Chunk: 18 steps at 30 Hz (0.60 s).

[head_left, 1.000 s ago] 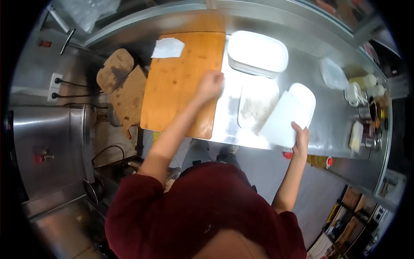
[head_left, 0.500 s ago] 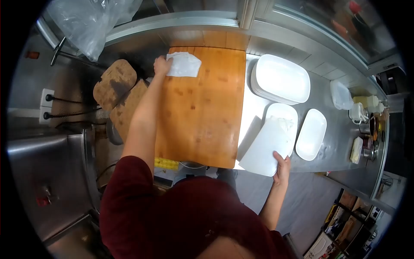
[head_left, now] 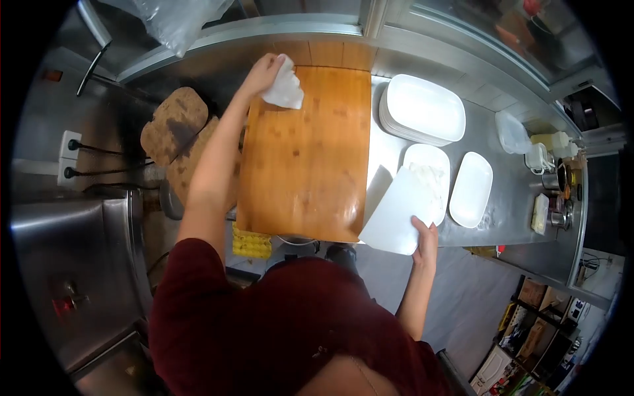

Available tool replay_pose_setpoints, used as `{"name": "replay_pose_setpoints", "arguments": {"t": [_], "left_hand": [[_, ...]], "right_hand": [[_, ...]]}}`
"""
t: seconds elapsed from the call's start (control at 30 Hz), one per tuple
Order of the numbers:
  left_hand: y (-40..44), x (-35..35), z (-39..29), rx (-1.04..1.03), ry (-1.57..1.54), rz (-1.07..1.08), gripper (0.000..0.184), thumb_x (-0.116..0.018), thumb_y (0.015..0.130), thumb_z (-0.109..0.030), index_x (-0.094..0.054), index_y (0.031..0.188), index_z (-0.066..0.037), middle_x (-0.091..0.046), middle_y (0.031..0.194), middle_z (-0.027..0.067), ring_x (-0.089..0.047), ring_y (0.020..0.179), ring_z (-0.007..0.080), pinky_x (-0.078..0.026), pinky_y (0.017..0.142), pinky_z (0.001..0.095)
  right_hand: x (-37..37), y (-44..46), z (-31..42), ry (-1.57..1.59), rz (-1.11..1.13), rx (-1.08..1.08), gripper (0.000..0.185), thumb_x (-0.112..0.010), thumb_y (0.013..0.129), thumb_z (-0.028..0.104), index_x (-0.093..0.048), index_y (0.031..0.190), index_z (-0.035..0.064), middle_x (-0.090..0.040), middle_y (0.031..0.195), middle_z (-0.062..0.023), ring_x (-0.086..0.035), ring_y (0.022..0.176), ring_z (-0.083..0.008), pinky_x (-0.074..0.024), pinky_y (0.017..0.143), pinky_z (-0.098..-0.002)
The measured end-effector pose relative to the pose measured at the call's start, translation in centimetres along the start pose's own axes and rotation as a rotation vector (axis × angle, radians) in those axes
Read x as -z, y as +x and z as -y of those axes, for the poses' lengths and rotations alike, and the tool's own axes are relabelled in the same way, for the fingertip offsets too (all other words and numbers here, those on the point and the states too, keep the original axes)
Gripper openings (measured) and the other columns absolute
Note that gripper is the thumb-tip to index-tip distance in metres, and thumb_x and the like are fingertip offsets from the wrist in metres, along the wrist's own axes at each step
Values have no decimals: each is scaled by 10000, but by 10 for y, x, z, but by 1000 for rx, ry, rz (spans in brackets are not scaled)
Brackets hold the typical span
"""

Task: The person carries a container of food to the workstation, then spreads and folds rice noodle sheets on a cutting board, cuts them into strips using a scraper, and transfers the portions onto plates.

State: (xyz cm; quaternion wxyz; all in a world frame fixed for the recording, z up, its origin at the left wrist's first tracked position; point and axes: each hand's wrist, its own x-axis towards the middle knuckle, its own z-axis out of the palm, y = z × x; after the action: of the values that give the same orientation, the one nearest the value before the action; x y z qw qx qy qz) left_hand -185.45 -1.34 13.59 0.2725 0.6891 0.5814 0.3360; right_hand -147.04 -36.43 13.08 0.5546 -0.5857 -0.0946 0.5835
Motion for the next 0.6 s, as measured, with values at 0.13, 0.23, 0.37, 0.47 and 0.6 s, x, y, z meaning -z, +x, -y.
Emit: {"name": "replay_pose_setpoints", "arguments": {"t": [0.13,0.23,0.37,0.47,0.6], "left_hand": [[-17,28,-91,111,-204,223,429,-484,872,-384,-568,990,20,-604,905,87,-555,820,146,-435,743,269],[-24,31,-110,51,-49,403,405,-497,864,-374,-586,951,11,-604,856,66,-542,776,139,-434,713,272],[-33,25,-110,-41,216,448,401,-506,844,-367,-590,827,25,-594,760,91,-540,710,155,-439,660,291],[-34,27,-107,-31,324,482,410,-508,838,-366,-582,796,36,-589,740,119,-542,685,169,-439,640,303],[-39,26,-101,-83,389,444,403,-506,838,-359,-576,793,35,-584,733,124,-537,666,173,-433,620,313]], "right_hand": [[7,2,1,5,62,-2,457,-615,739,35,-460,1158,-63,-565,1082,-152,-565,963,-241,-453,835,-313],[10,4,3,-17,106,-11,451,-610,741,37,-461,1154,-67,-566,1078,-150,-565,960,-238,-453,836,-315],[11,2,4,-34,135,-28,444,-602,745,42,-463,1152,-68,-566,1075,-150,-564,962,-239,-451,840,-318],[10,1,3,-29,150,-40,441,-599,747,43,-463,1151,-69,-565,1076,-151,-562,963,-241,-450,842,-319],[4,0,4,-26,170,-6,429,-598,748,38,-467,1142,-69,-571,1064,-153,-570,943,-233,-458,821,-313]]}}
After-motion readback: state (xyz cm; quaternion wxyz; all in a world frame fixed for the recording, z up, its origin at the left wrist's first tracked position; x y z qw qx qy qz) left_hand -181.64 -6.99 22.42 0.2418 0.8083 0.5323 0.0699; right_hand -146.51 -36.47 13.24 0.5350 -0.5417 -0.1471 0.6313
